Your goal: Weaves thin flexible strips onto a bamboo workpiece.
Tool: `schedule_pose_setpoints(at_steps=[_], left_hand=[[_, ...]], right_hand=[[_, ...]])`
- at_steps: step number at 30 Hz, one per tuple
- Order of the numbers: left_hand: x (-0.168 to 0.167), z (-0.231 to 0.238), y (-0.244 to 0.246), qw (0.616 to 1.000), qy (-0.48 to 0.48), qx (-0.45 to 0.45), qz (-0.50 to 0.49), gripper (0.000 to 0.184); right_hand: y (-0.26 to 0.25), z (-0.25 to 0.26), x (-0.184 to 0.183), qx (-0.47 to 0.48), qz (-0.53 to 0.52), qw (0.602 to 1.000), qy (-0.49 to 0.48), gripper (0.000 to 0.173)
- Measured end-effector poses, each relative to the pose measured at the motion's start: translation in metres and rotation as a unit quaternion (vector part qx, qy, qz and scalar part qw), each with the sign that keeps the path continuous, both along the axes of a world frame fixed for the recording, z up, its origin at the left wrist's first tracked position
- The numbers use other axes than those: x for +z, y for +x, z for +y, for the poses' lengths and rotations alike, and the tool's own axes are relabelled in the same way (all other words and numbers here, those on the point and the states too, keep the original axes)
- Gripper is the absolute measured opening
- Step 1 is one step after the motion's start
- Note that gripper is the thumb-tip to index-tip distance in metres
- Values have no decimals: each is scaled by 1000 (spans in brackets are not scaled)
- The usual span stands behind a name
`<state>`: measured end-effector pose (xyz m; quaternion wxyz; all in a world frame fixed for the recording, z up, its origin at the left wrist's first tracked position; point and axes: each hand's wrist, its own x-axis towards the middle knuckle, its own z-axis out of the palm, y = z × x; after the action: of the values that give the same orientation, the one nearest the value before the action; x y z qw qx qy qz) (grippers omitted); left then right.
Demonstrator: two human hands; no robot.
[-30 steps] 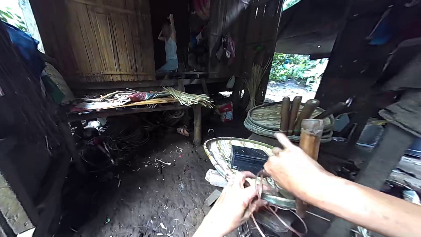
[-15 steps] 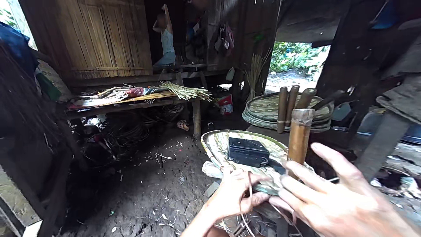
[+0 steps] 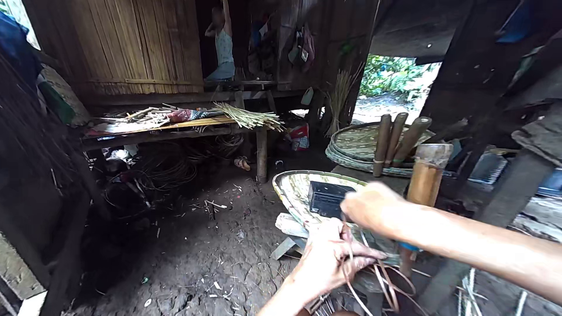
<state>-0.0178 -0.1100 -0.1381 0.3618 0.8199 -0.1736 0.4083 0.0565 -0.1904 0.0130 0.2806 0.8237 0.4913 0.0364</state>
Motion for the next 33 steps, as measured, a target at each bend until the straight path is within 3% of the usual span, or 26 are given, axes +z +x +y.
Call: schedule_pose_setpoints(at_steps=[2, 3, 5, 7, 10, 12, 14, 16, 18, 20, 22, 24, 26, 28, 31, 32, 33], left_hand=[[0, 1, 0, 1000, 11, -1, 12, 17], [-1, 1, 1, 1000, 16, -3, 14, 17], [-2, 2, 1, 999, 36, 3, 1, 18], [-6, 3, 2, 996, 76, 22, -30, 18], [-18, 9, 9, 983, 147, 52, -100, 22], [-25, 13, 12, 964, 202, 86, -148, 24], [-29, 17, 14, 943, 248, 114, -188, 23], [-30, 18, 15, 936, 272, 127, -184, 26], [-28, 16, 14, 947, 247, 120, -167, 26], [-18, 9, 9, 975, 164, 97, -110, 31], [-1, 2, 1, 993, 99, 67, -5, 39], [15, -3, -6, 994, 55, 14, 89, 30], [25, -1, -10, 985, 25, -25, 166, 25], [29, 0, -11, 977, 15, -25, 209, 24], [23, 0, -10, 980, 44, -12, 194, 24], [20, 0, -11, 982, 46, -7, 185, 24], [17, -1, -14, 982, 49, 2, 180, 24]], right_hand=[[21, 2, 9, 124, -132, 971, 153, 17], [21, 3, 16, 112, -157, 969, 154, 22], [5, 3, 15, -8, -72, 997, 32, 41], [-4, 5, 0, -84, 21, 991, -104, 32], [7, 1, -6, -15, -62, 997, -53, 38], [-1, 3, -3, -45, -29, 992, -111, 45], [-7, 0, -7, -40, 4, 990, -139, 32], [11, -17, -9, 87, -63, 994, -3, 28], [33, -39, -8, 249, -133, 949, 141, 33], [37, -61, -9, 352, -145, 893, 239, 41], [32, -82, -27, 387, -86, 850, 348, 50], [24, -97, -64, 369, 94, 809, 447, 51], [17, -99, -101, 331, 339, 706, 527, 48], [8, -95, -130, 274, 493, 567, 600, 49], [-22, -79, -150, 176, 581, 283, 743, 53], [-34, -75, -150, 140, 578, 209, 776, 54], [-44, -71, -150, 109, 564, 171, 801, 54]])
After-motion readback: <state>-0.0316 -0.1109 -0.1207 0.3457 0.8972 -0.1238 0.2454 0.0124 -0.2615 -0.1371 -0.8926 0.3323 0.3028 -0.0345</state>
